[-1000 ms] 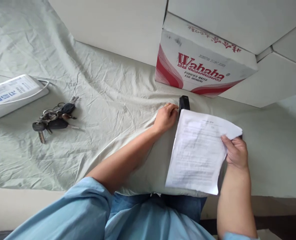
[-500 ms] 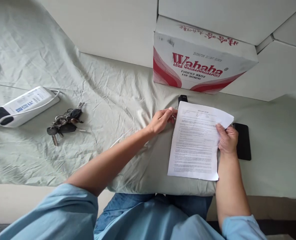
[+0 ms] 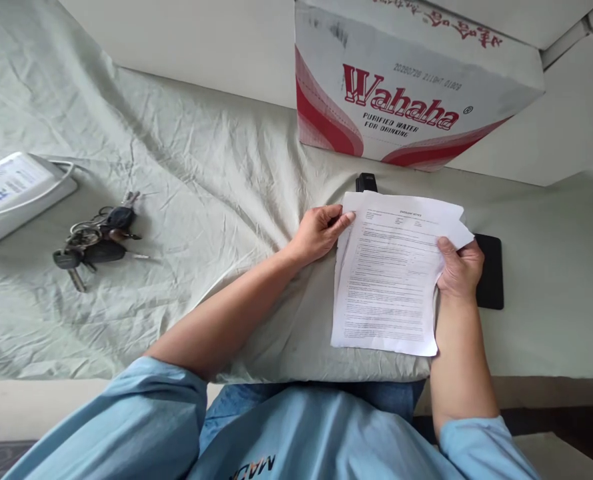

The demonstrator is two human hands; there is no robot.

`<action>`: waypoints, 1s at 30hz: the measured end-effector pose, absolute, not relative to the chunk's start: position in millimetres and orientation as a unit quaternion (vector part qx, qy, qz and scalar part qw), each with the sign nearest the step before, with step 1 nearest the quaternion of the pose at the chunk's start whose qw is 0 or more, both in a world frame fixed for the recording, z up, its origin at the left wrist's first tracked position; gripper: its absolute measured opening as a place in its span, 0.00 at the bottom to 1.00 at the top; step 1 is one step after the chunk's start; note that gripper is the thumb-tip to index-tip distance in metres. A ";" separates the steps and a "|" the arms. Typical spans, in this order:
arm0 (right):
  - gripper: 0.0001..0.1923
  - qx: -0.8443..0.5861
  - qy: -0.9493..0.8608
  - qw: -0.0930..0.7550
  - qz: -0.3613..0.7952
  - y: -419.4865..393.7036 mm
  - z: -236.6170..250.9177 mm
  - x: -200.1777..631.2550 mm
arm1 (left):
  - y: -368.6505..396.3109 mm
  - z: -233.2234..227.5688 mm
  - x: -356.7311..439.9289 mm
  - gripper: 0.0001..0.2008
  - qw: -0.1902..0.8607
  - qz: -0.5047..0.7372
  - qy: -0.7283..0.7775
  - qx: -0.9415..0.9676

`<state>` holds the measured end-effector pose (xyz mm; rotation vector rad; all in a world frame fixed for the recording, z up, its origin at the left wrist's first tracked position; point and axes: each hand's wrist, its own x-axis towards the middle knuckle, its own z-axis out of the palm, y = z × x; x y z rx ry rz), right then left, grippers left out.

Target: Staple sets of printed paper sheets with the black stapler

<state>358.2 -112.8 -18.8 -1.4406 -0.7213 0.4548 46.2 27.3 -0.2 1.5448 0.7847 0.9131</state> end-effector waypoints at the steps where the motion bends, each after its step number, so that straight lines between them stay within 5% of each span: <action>1: 0.28 -0.638 -0.318 0.674 0.194 -112.0 -17.9 357.3 | 27.6 1.5 45.8 0.38 0.555 0.379 0.329 0.663; 14: 0.31 -0.614 -0.274 0.730 0.118 -103.9 -14.8 358.8 | 29.6 0.1 47.0 0.38 0.556 0.361 0.316 0.678; 30: 0.21 -0.617 -0.319 0.714 0.089 -104.3 -15.4 357.0 | 29.0 6.7 45.2 0.38 0.584 0.340 0.308 0.670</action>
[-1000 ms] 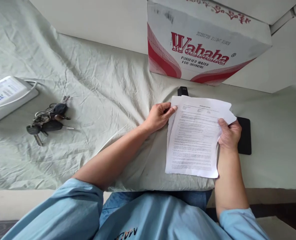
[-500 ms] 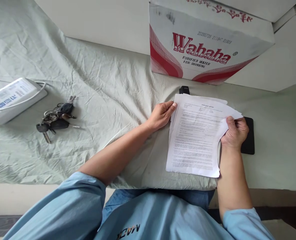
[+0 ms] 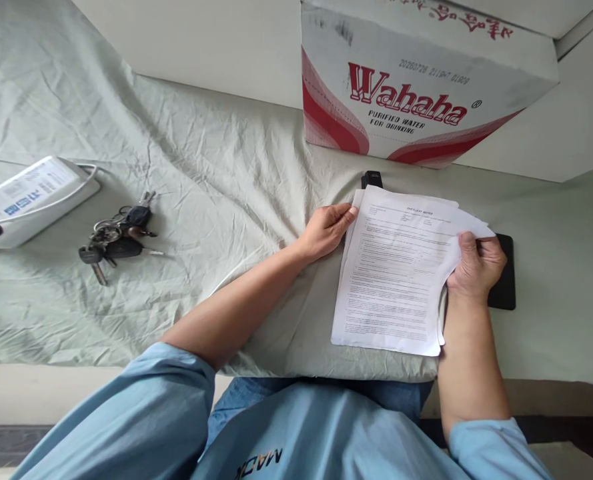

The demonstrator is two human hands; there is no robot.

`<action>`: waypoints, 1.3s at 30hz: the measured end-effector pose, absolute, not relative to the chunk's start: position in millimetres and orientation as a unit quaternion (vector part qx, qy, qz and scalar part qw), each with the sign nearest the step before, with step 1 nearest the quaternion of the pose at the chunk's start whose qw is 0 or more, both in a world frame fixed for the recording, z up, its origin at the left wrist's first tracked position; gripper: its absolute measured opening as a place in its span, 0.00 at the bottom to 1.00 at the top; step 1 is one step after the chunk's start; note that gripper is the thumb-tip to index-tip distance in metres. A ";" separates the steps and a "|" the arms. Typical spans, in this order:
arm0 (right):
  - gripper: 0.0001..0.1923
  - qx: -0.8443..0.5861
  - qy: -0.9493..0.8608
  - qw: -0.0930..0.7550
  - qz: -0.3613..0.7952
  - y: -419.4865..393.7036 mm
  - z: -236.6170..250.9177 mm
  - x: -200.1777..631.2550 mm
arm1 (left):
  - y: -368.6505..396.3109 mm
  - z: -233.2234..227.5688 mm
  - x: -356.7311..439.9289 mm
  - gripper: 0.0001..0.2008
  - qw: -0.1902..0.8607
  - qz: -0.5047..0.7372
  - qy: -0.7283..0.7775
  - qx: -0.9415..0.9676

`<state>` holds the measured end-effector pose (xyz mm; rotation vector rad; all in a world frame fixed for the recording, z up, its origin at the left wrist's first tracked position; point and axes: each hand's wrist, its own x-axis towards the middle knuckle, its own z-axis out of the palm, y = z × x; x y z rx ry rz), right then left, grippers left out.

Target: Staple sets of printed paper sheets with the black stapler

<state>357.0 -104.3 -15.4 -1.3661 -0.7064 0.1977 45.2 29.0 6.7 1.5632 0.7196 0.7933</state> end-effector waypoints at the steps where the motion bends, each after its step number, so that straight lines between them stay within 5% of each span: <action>1: 0.21 -0.612 -0.324 0.716 0.088 -104.1 -16.0 357.4 | 29.1 7.0 45.3 0.38 0.583 0.340 0.307 0.671; 17: 0.30 -0.639 -0.287 0.710 0.069 -98.7 -7.3 348.5 | 30.4 5.2 46.4 0.38 0.547 0.338 0.307 0.702; 26: 0.23 -0.643 -0.287 0.707 0.066 -98.9 -3.2 347.6 | 27.5 7.5 45.9 0.39 0.552 0.330 0.315 0.698; 39: 0.28 -0.659 -0.267 0.698 0.082 -95.8 0.2 344.2 | 27.3 12.8 46.6 0.38 0.521 0.329 0.310 0.724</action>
